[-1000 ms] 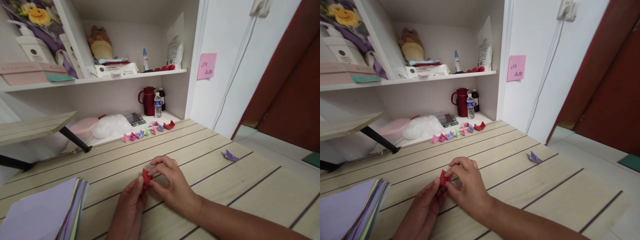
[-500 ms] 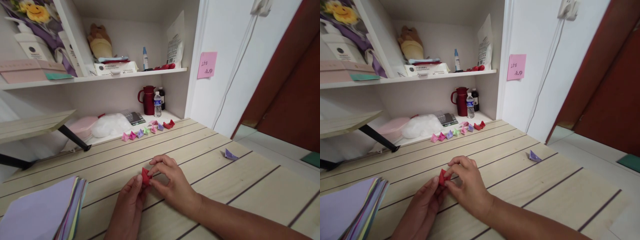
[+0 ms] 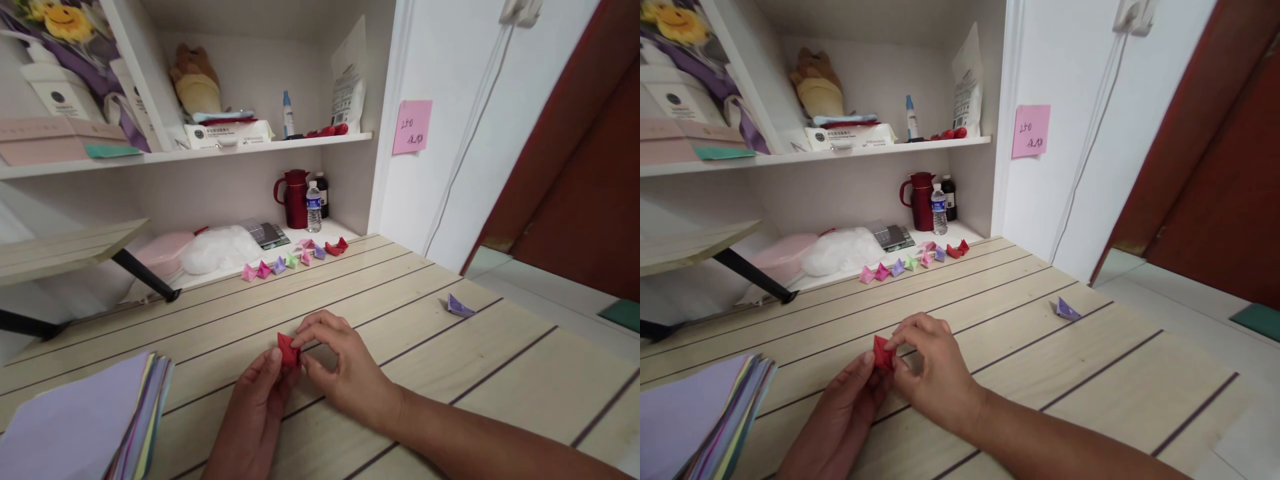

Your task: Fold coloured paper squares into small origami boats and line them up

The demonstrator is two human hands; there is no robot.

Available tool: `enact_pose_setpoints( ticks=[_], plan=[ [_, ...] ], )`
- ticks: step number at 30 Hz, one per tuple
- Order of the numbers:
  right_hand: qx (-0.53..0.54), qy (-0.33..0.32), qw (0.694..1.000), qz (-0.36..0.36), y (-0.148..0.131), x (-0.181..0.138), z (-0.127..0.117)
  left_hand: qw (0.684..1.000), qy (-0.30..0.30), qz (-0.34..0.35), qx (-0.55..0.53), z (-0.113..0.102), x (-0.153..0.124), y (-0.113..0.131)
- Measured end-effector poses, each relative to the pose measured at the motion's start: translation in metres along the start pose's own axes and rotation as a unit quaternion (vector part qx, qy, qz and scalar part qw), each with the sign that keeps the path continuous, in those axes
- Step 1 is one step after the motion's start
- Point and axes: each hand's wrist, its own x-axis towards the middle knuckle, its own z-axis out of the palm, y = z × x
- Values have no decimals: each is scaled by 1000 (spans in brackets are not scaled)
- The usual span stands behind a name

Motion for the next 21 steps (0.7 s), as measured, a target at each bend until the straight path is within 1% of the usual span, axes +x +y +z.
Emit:
enact_pose_setpoints(
  ticks=[6, 9, 12, 21],
  plan=[
    [3, -7, 1000, -3, 0, 0, -1, 1000, 6, -5, 17, 1, -1, -1],
    [11, -8, 1000, 5, 0, 1, -2, 999, 13, 1, 38, 1, -1, -2],
    [23, -13, 1000, 12, -1, 1, -3, 999, 25, 10, 37, 2, -1, -3],
    [31, -20, 999, 19, 0, 2, -4, 999, 16, 9, 33, 2, -1, -3]
  ],
)
